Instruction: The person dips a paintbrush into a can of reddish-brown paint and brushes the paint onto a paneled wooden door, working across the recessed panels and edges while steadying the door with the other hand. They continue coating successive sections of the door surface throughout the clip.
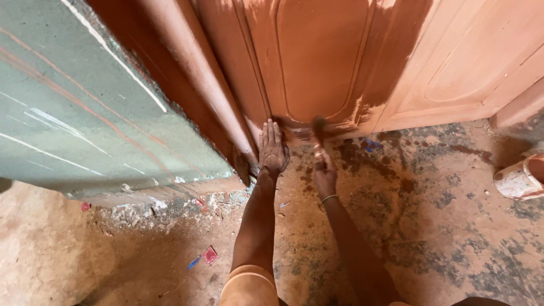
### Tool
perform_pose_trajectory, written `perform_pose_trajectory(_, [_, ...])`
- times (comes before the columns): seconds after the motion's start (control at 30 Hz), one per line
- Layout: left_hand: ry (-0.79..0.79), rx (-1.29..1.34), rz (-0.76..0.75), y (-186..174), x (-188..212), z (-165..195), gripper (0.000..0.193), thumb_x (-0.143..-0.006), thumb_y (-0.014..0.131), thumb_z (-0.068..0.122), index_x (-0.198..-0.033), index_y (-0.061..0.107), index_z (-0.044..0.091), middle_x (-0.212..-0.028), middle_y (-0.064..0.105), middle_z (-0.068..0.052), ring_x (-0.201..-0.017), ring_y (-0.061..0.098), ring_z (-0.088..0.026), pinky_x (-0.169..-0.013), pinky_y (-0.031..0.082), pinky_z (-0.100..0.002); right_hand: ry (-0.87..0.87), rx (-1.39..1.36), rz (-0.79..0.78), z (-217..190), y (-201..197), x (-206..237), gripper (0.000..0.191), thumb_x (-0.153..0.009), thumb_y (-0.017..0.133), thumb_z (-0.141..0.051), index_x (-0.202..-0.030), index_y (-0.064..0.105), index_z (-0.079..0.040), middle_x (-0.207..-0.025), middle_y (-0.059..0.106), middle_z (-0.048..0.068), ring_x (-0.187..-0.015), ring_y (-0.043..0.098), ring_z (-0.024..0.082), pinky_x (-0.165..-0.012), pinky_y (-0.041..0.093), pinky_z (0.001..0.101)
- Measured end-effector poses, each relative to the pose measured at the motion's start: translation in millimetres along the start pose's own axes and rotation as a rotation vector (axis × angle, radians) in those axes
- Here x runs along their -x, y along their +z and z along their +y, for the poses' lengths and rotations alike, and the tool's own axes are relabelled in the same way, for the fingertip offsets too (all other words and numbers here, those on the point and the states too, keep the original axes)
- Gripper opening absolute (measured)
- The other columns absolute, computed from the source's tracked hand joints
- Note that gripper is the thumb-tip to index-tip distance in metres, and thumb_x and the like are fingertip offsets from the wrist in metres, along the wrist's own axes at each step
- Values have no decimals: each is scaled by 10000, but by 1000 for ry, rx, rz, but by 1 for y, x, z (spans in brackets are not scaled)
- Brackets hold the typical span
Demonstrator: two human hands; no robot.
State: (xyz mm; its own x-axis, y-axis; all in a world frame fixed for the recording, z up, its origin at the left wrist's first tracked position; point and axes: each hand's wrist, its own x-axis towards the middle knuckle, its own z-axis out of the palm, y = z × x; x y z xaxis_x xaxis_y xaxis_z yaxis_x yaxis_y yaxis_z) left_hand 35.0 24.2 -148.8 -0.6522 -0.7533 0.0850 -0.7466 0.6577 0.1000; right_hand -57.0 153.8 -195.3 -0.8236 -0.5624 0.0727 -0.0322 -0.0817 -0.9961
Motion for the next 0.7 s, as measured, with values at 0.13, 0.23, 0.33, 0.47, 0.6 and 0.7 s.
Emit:
perform_pose_trajectory(0.13, [-16, 36, -44, -1, -3, -12, 723, -980, 268, 330, -1538, -34, -18, -1636, -83, -199, -1524, -56, -332, -1236, -11, -403, 88, -46, -177, -1, 16, 30, 376, -997, 588, -137, -1371, 607, -103, -1157, 687, 69, -891, 610, 144, -730, 523, 295])
perform_pose_trajectory(0.23, [2, -14, 26, 2, 3, -25, 720, -975, 278, 290, -1541, -19, -42, -1637, -63, -222, -1526, -36, -344, -1239, -1, -410, -176, 22, -154, -15, 26, 48, 334, -1055, 527, -134, -1373, 619, -91, -1208, 709, 95, -1056, 659, 172, -937, 541, 295])
perform_pose_trajectory(0.33, [32, -15, 68, 7, 17, -36, 709, -970, 285, 248, -1549, 9, -54, -1648, -24, -232, -1533, -8, -348, -1243, 11, -416, -549, -13, -19, -39, 38, 52, 346, -1078, 468, -95, -1416, 531, -53, -1390, 593, 151, -1255, 578, 242, -1054, 466, 341])
perform_pose_trajectory(0.47, [29, 28, 39, 7, 37, -47, 708, -958, 294, 263, -1536, 41, -58, -1644, 35, -204, -1542, 23, -333, -1262, 21, -411, -644, -32, -143, -71, 59, 37, 335, -1065, 493, -74, -1396, 548, -66, -1359, 600, 123, -1272, 586, 251, -1099, 483, 351])
perform_pose_trajectory(0.6, [-18, -129, 207, 3, 45, -58, 709, -941, 303, 169, -1554, 30, -57, -1646, 8, -236, -1536, 16, -356, -1254, 24, -426, -655, 72, -178, -80, 82, 27, 345, -1042, 511, -40, -1383, 559, -51, -1347, 613, 140, -1254, 598, 273, -1071, 478, 365])
perform_pose_trajectory(0.7, [-69, -250, 215, 2, 47, -69, 729, -917, 311, 106, -1561, 18, -68, -1646, -11, -257, -1535, 1, -368, -1254, 31, -415, -529, 137, -227, -65, 95, 29, 372, -1017, 516, -51, -1386, 562, -63, -1304, 612, 129, -1184, 622, 255, -997, 529, 340])
